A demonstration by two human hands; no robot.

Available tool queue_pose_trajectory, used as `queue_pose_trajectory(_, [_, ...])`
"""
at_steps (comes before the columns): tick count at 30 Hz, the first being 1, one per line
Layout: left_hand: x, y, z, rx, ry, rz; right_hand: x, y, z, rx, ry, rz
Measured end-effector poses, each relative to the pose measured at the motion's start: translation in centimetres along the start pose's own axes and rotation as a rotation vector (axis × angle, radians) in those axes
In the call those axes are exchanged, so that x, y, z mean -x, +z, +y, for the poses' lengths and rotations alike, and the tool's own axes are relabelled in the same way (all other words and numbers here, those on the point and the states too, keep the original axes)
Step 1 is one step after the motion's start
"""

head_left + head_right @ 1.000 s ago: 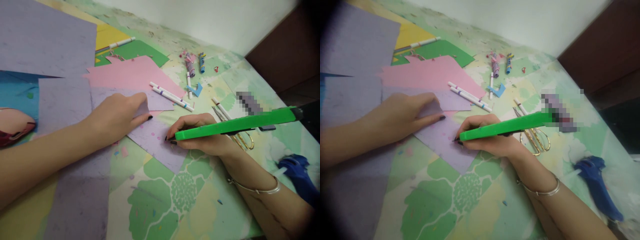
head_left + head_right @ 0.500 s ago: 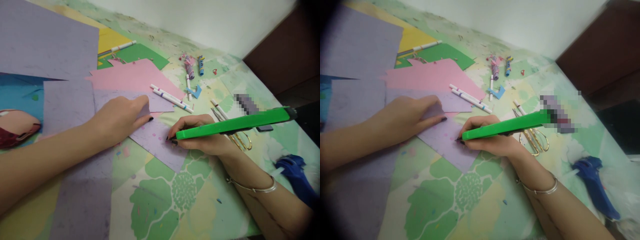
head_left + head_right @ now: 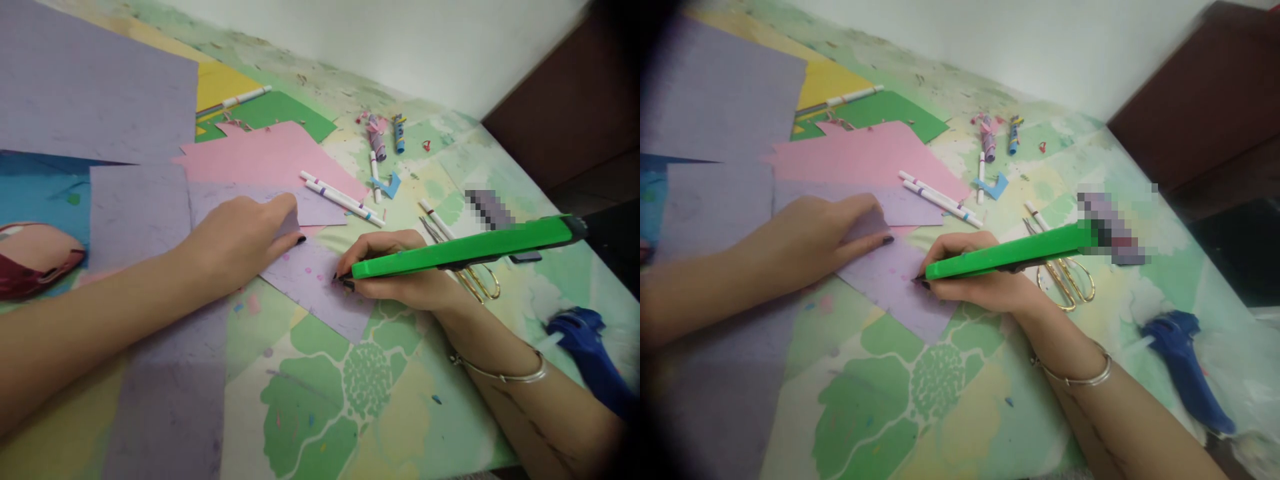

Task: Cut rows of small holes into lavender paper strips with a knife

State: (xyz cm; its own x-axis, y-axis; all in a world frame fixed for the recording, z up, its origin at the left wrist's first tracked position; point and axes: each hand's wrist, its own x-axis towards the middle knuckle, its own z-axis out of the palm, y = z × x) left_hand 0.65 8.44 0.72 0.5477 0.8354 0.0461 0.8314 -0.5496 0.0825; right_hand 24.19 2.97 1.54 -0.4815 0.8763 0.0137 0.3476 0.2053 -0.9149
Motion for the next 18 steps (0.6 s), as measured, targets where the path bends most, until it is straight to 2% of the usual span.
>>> queue_pose_trajectory(4, [0.4, -0.1, 0.2, 0.003, -0.009, 0.0, 0.0, 0.1, -0.1, -0.003, 0.005, 0.013])
queue_pose_trajectory(12, [0.7, 0.4, -0.1, -0.029, 0.0, 0.074, 0.2, 0.0, -0.2, -0.034, 0.034, 0.055])
queue_pose_trajectory(18, [2.0, 0.0, 0.3, 0.031, -0.045, 0.032, 0.7, 0.2, -0.5, -0.081, 0.073, 0.211])
